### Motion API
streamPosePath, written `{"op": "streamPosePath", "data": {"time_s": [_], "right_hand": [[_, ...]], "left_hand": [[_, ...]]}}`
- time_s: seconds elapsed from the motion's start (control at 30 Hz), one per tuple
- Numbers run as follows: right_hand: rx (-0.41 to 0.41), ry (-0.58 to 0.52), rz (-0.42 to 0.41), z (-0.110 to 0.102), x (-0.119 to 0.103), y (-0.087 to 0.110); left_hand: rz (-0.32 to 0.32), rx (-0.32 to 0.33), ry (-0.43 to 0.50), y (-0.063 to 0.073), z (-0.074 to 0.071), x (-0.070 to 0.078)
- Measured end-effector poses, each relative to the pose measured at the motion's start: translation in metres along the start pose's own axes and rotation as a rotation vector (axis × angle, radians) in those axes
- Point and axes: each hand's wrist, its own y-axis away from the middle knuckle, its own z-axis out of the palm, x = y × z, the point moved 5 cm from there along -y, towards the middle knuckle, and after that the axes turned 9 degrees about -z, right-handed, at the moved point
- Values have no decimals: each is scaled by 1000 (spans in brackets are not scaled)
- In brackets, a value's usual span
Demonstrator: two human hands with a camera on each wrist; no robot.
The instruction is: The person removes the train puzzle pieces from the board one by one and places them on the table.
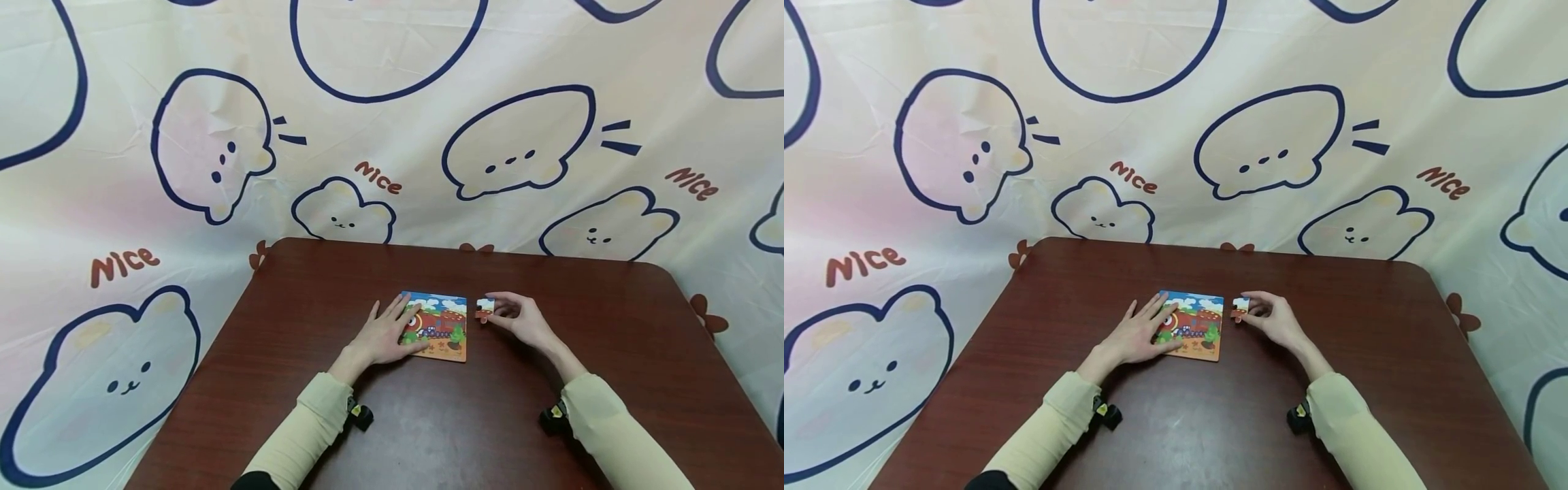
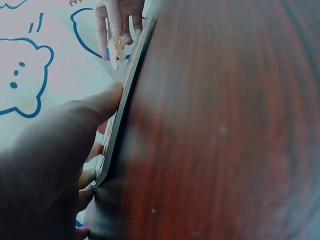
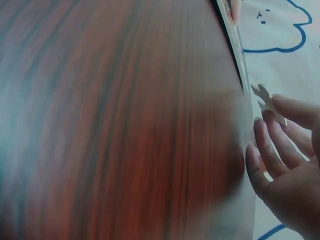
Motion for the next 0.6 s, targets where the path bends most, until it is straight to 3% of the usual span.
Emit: {"op": "streamPosePath", "data": {"time_s": [0.47, 0.6], "right_hand": [[53, 297, -77, -25, 13, 17], [25, 363, -69, -29, 17, 23]], "left_hand": [[6, -8, 6, 0, 0, -1], [8, -5, 6, 0, 0, -1]]}}
